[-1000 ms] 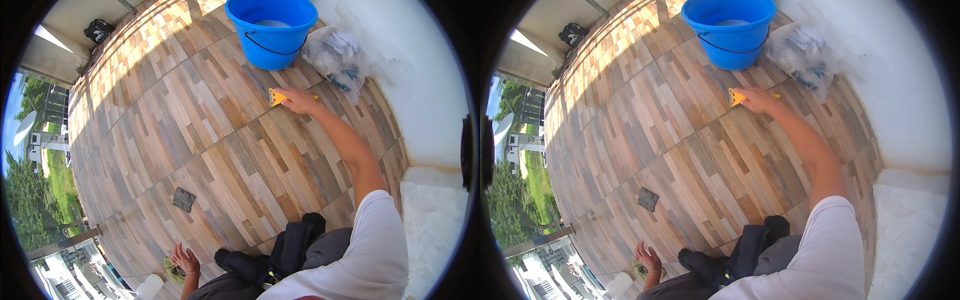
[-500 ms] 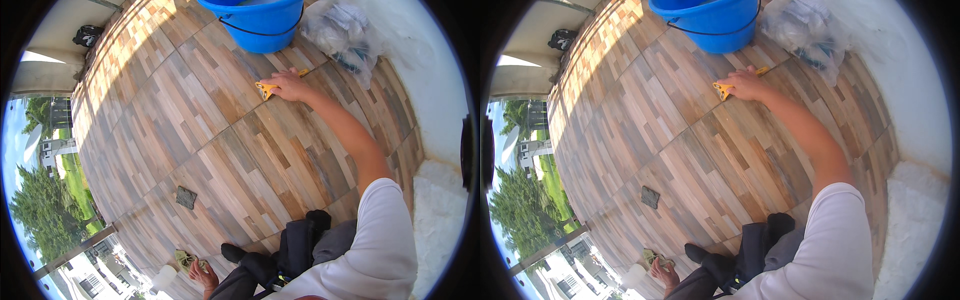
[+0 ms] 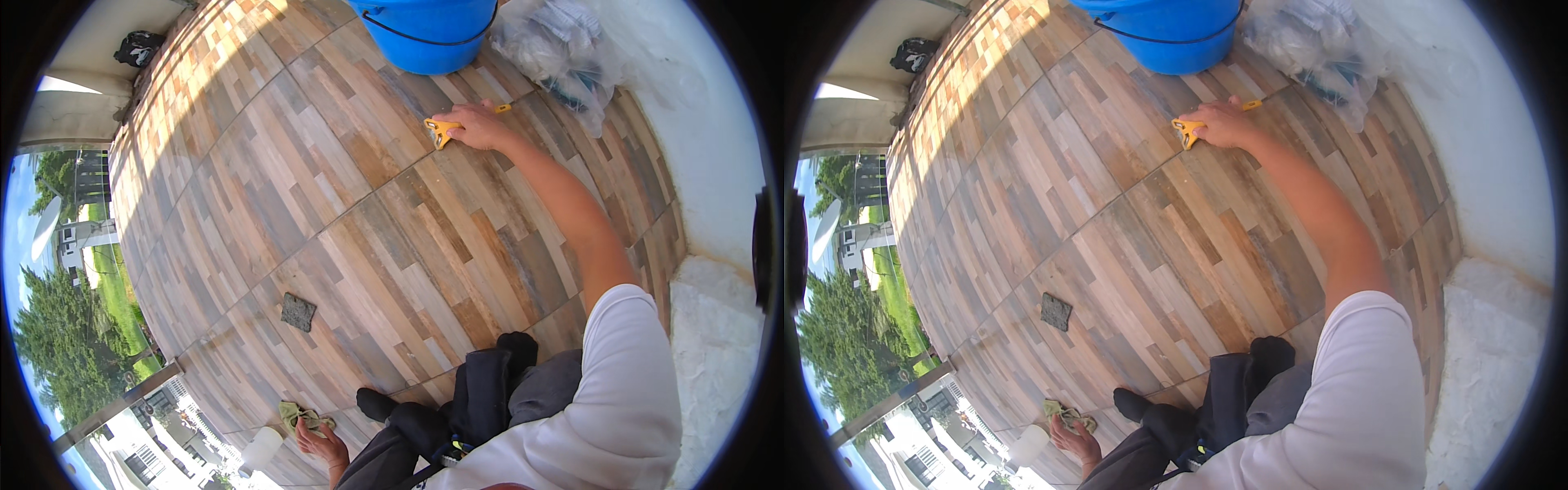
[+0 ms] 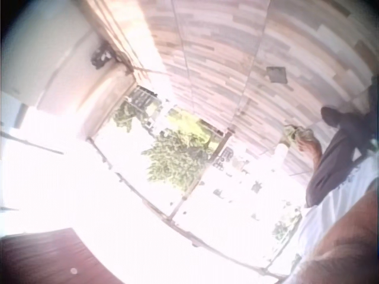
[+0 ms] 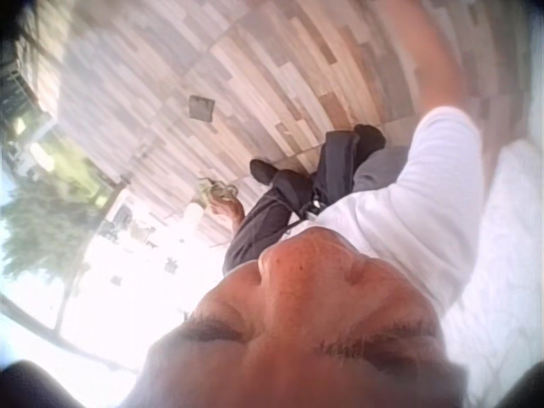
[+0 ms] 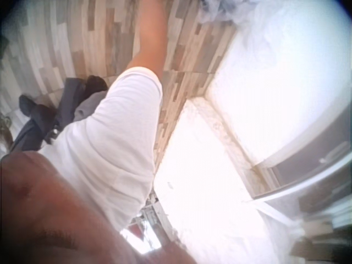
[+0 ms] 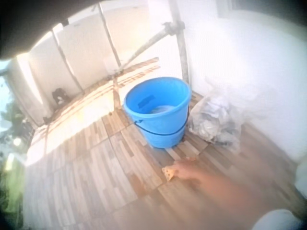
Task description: The person sits on a tiled floor and uses a yellow scraper to clean the grout lines between tiles. They occasionally pour liquid from a white bottle onto the floor and use a green cloth to wipe the area.
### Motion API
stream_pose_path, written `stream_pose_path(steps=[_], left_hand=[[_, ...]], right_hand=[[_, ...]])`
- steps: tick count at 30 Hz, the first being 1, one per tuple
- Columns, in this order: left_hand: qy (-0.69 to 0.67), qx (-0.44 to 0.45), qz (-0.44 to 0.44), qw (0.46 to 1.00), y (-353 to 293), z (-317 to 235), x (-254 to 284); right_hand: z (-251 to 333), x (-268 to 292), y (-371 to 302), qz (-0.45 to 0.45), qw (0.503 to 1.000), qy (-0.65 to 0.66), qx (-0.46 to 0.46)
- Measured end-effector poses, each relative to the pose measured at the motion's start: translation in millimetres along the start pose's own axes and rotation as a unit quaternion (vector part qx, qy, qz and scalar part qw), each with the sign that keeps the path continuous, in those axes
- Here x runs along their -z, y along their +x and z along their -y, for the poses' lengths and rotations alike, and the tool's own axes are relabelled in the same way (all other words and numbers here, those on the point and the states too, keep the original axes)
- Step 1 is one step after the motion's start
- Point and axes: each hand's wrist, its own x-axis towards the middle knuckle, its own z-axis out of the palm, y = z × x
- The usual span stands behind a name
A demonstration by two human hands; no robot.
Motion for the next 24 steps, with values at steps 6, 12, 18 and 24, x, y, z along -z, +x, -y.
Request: stream_pose_path(steps=[6,12,18,24], left_hand=[[-0.008,-0.002,-0.012,1.0,-0.4,-3.1,-2.5],[-0.012,-0.007,-0.03,0.999,-0.9,-1.3,1.1],[-0.014,-0.013,-0.036,0.999,7.5,-10.0,3.8],[-0.02,-0.031,-0.024,0.999,7.9,-18.4,1.2]], right_hand=[[14.3,-9.4,5.1,0.005,1.0,-0.008,-0.004],[9.3,0.3,0.7,0.027,0.999,-0.018,-0.015],[15.4,-2.3,2.4,0.026,0.999,-0.035,0.001],[21.5,-6.6,5.8,0.033,0.999,-0.036,0.013]])
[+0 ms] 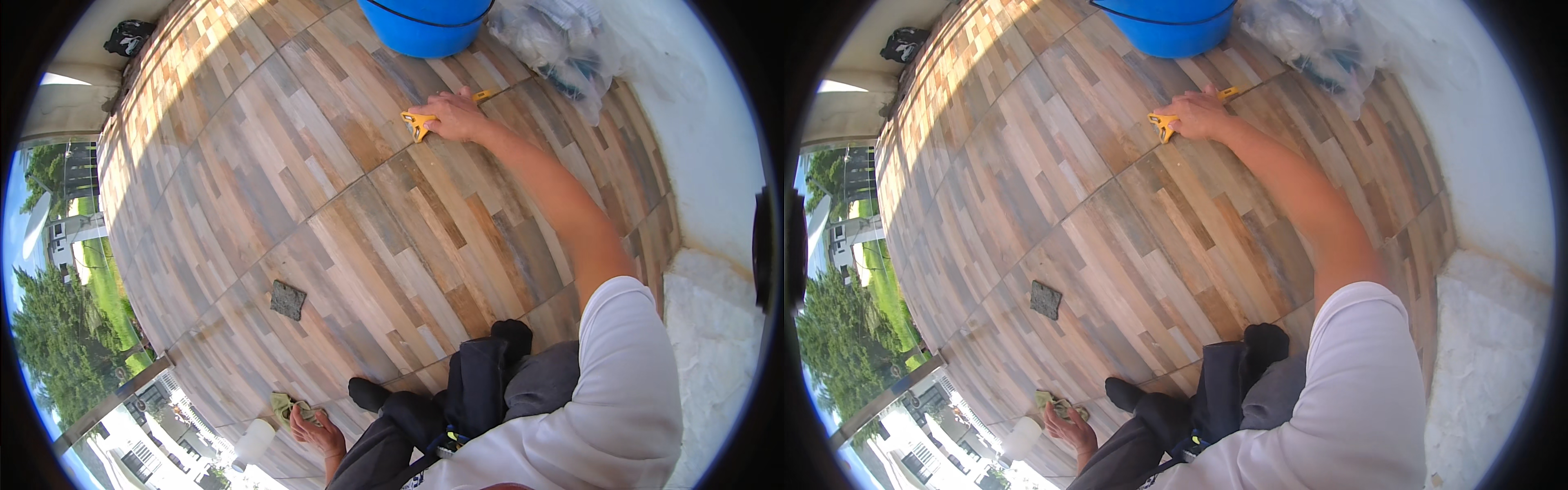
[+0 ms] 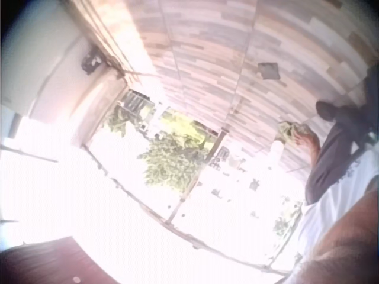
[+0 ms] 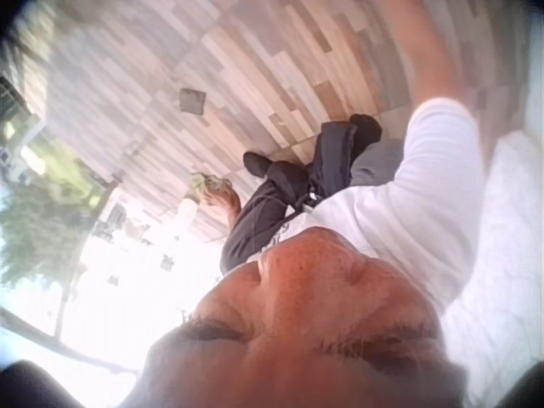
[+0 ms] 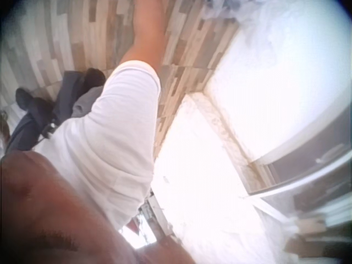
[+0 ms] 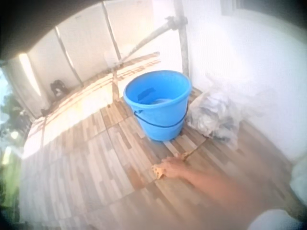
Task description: The person sits on a tiled floor and uses a yellow scraper to clean the grout lines between tiles. They occasionally pour liquid from a white bottle onto the floor and use a green cloth to wipe the area.
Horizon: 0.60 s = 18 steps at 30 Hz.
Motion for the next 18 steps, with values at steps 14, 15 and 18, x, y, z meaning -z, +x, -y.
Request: stream_pose_path(steps=[14,15,18], left_hand=[[-0.001,-0.032,-0.014,0.999,13.2,-5.8,3.2],[0.001,-0.029,-0.017,0.999,12.5,-4.1,4.2],[0.0,-0.019,-0.015,1.0,6.3,-3.1,4.0]], right_hand=[[24.5,-6.3,5.2,0.015,1.0,0.0,0.025],[22.7,-4.5,4.8,0.016,1.0,-0.004,0.015],[23.9,-3.6,0.6,0.009,1.0,-0.014,0.01]])
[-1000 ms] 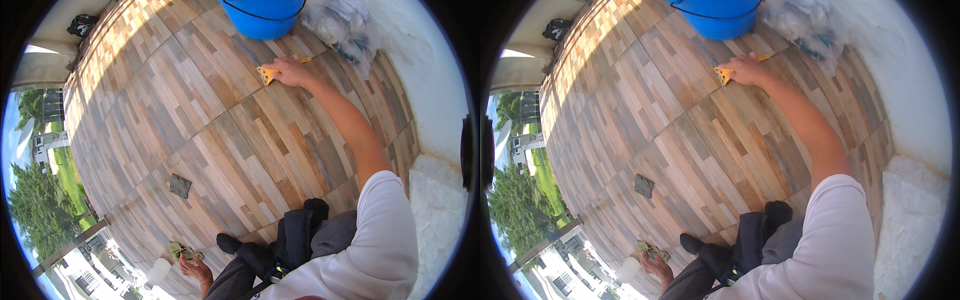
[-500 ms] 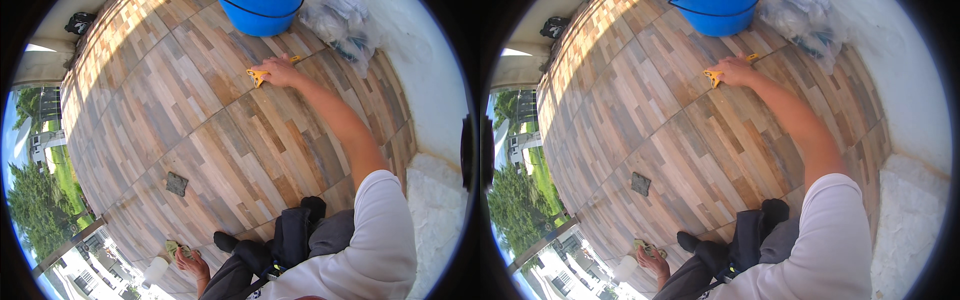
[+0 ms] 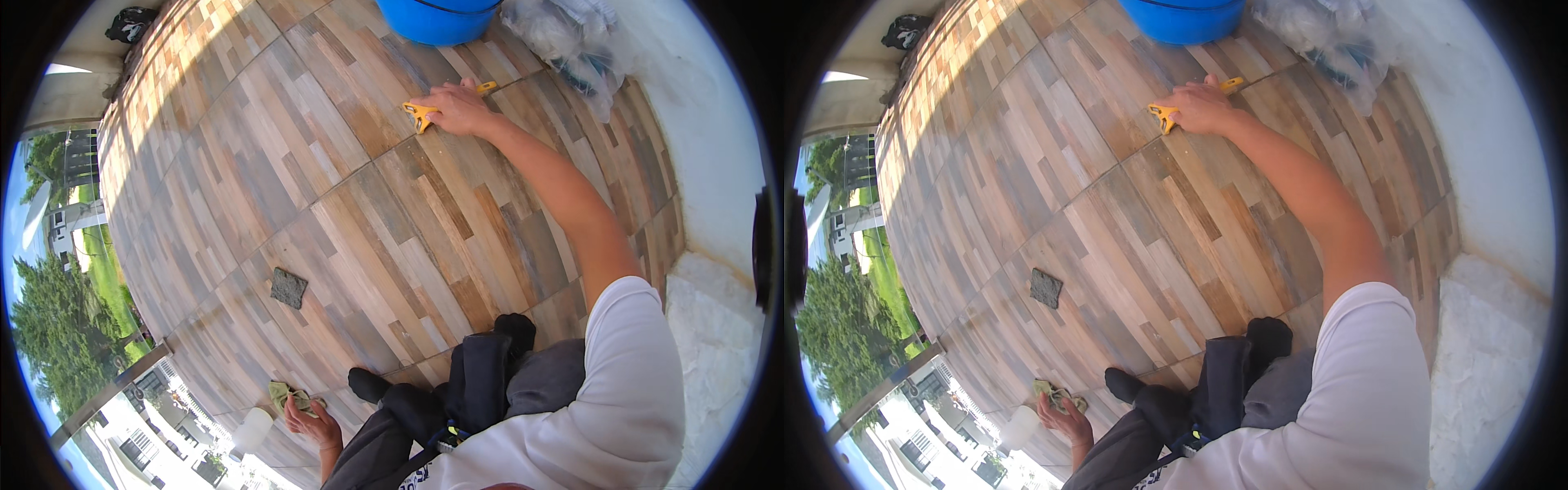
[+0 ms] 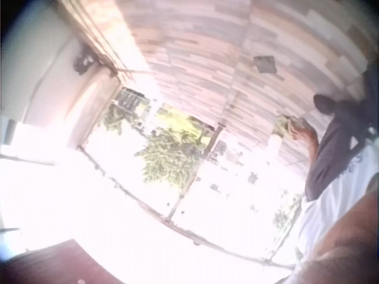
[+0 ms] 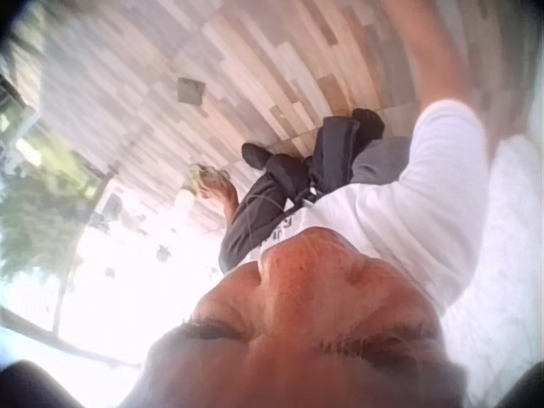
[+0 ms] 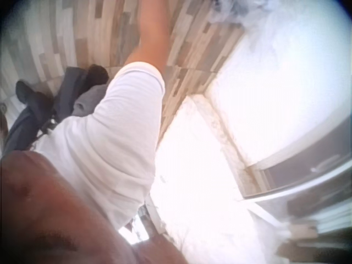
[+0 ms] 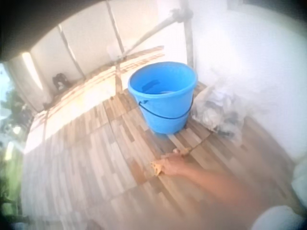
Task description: The person sits on a tiled floor and uses a yellow scraper to clean the grout lines between tiles. They occasionally pour liquid from a white bottle onto the floor and use a green cloth to wipe the area.
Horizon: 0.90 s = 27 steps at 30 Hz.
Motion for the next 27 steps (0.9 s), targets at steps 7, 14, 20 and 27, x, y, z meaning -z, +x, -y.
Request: stream_pose_path(steps=[7,14,20,27], left_hand=[[-0.007,0.002,-0.004,1.0,6.6,-4.7,3.3],[-0.013,-0.007,-0.004,1.0,8.7,-8.0,-2.1],[-0.004,-0.004,-0.019,1.0,5.3,-3.6,0.7],[-0.002,-0.033,-0.026,0.999,9.7,-8.8,3.7]], right_hand=[[27.5,-8.6,5.6,-0.002,1.0,0.001,0.028],[50.4,-24.9,10.2,-0.039,0.997,-0.001,0.067],[34.9,-21.5,6.6,-0.081,0.995,0.001,0.062],[57.7,-26.9,11.8,-0.058,0.995,0.005,0.082]])
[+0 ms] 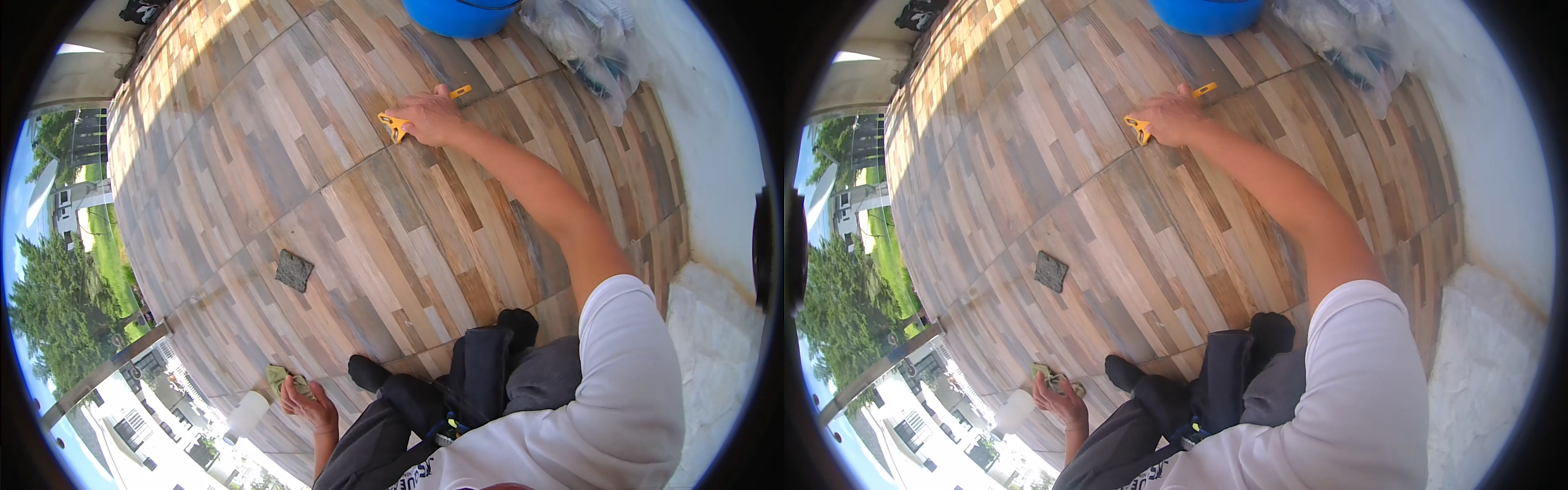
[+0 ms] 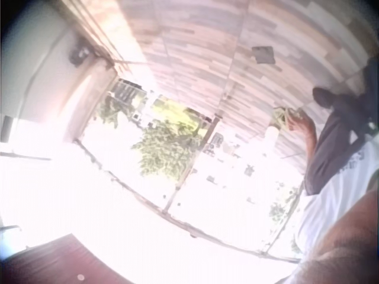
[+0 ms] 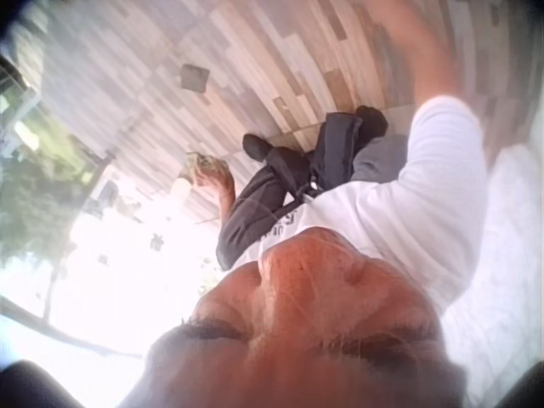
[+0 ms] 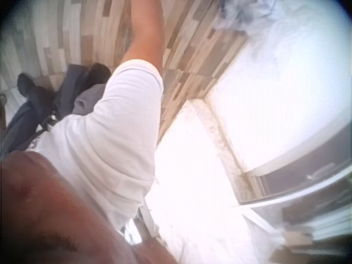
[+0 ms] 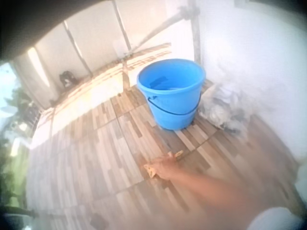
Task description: The person sits on a tiled floor and uses a yellow scraper to clean the grout lines between tiles. They occasionally pour liquid from a white bottle onto the floor and use a green cloth to wipe the area.
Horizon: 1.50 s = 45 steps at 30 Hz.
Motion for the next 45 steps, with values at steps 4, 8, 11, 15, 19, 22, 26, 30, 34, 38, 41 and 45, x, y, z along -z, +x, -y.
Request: stream_pose_path(steps=[4,8,11,15,19,22,26,30,34,38,41,45], left_hand=[[0.003,0.02,0.004,1.0,-5.7,0.7,0.1],[-0.016,-0.023,0.008,1.0,-1.7,-9.7,0.9],[-0.013,-0.011,0.022,1.0,-12.0,-11.5,3.7],[-0.121,0.145,0.086,0.978,-47.3,-13.2,14.9],[-0.153,0.215,0.139,0.954,-61.6,-18.5,24.0],[-0.338,0.322,0.321,0.824,-75.7,-8.1,-9.4],[-0.407,0.295,0.561,0.657,-85.6,1.0,-8.4],[-0.45,0.399,0.607,0.52,-94.0,45.4,31.4],[-0.555,0.407,0.511,0.514,-100.5,75.8,66.5],[-0.588,0.477,0.426,0.496,-115.3,91.5,81.2],[-0.58,0.512,0.418,0.477,-122.9,75.5,71.7],[-0.627,0.494,0.417,0.434,-125.1,83.0,58.0]], right_hand=[[-11.9,-3.1,-5.5,-0.011,1.0,0.018,-0.016],[16.0,-0.5,6.0,0.03,0.999,-0.01,-0.007],[1.1,6.0,17.5,-0.002,0.995,0.094,-0.021],[-35.5,30.1,1.6,-0.016,0.994,0.094,-0.051],[-78.6,40.7,-43.8,0.009,0.995,0.091,-0.043],[-89.2,54.9,-66.2,0.066,0.995,0.019,-0.071],[-130.7,62.8,-93.0,0.051,0.993,-0.001,-0.103],[-116.1,51.9,-82.3,0.039,0.99,-0.006,-0.138],[-95.1,24.0,-72.3,-0.008,0.993,0.024,-0.113],[-111.4,47.9,-75.0,0.017,0.98,0.03,-0.194],[-110.9,40.3,-70.7,0.001,0.983,0.018,-0.182],[-92.3,32.4,-57.8,0.003,0.988,0.04,-0.151]])
